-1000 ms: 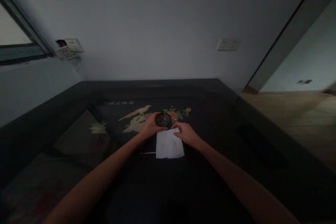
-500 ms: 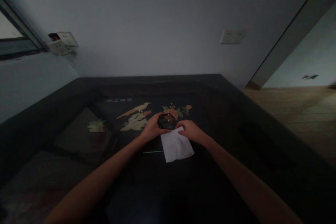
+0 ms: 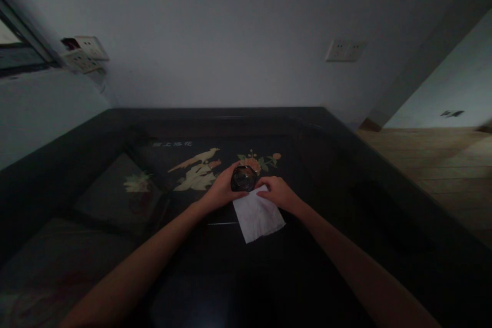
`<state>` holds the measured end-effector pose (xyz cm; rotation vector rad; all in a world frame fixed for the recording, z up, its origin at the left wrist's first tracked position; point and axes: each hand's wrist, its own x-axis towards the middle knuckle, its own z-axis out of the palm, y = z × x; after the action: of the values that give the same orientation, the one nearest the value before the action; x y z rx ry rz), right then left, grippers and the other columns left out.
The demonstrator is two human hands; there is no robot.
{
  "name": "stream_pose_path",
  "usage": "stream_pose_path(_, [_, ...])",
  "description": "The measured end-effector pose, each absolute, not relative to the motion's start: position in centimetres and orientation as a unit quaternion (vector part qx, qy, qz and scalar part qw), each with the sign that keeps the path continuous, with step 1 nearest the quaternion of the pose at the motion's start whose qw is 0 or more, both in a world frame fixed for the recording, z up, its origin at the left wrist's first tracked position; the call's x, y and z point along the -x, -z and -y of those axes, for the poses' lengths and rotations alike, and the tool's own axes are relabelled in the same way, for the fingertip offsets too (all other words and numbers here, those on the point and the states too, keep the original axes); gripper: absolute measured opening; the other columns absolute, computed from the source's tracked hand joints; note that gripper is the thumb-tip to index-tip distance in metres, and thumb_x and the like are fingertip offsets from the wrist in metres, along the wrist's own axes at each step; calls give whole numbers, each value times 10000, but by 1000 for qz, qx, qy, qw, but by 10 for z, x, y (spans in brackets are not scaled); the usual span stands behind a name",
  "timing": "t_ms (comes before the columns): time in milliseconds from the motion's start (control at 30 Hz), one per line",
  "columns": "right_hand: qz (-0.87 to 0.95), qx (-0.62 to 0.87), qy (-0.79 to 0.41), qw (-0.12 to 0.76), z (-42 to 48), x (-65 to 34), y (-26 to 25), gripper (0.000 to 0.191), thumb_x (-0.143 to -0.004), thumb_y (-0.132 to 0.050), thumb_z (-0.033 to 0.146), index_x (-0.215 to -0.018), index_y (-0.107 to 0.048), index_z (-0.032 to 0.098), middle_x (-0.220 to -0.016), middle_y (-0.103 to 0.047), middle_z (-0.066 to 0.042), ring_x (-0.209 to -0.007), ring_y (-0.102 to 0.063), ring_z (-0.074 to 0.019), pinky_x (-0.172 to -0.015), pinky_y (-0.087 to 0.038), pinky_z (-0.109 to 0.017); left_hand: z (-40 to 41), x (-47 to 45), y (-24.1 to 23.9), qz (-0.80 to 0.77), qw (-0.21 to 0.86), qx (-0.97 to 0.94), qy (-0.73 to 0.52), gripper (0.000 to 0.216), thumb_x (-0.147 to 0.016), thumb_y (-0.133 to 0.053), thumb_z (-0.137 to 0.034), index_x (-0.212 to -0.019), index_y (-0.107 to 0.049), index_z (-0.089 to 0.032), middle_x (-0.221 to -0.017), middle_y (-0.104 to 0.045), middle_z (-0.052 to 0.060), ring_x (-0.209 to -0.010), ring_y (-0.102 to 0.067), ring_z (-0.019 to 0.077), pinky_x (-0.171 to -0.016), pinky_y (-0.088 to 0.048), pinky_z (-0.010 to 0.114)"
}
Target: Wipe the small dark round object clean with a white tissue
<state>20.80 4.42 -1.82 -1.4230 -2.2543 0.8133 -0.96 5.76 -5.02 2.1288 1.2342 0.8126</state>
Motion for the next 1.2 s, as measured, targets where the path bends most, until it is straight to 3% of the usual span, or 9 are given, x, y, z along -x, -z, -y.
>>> stream_pose_path(233, [781, 507, -301, 204, -47, -208, 26, 158, -723, -633, 145, -855, -720, 157, -735, -663, -22, -640, -541, -138, -616, -355, -254, -54, 16, 34, -443, 295, -807, -255, 860, -695, -699, -274, -1429, -274, -133, -1459, -370, 209, -1347, -367, 322, -1109, -284, 503])
stream_pose_path(467, [758, 488, -361, 239, -51, -211, 19, 101, -741, -638, 191, -812, -681, 135, -687, -614, -2, -613, -516, -120, -566, -358, -230, -51, 26, 19, -453, 223, -824, -257, 546, -821, -575, -346, -1325, -431, -196, -1349, -514, 118, -1263, -470, 249, -1073, -346, 434])
stream_pose_path(867, [711, 491, -416, 283, -57, -216, 21, 134, -743, -624, 240, -821, -636, 132, -792, -657, -45, -728, -600, -171, -653, -444, -262, -54, 2, 49, -511, 263, -759, -305, 901, -633, -762, -359, -1389, -329, -130, -1332, -519, 198, -1235, -497, 321, -1030, -380, 475])
stream_pose_path(1067, [711, 489, -413, 289, -54, -213, 17, 82, -747, -602, 194, -807, -628, 145, -796, -666, -40, -762, -617, -176, -690, -461, -268, -56, -3, 55, -511, 297, -717, -369, 761, -573, -806, -325, -1235, -464, -171, -1225, -580, 143, -1168, -541, 315, -1004, -398, 487])
stream_pose_path(1200, [707, 507, -383, 310, -56, -216, 12, 59, -750, -597, 185, -797, -620, 158, -812, -660, -40, -787, -604, -185, -727, -451, -289, -54, -1, 45, -486, 380, -647, -447, 727, -578, -801, -310, -1205, -452, -192, -1203, -581, 115, -1143, -558, 288, -1017, -399, 491])
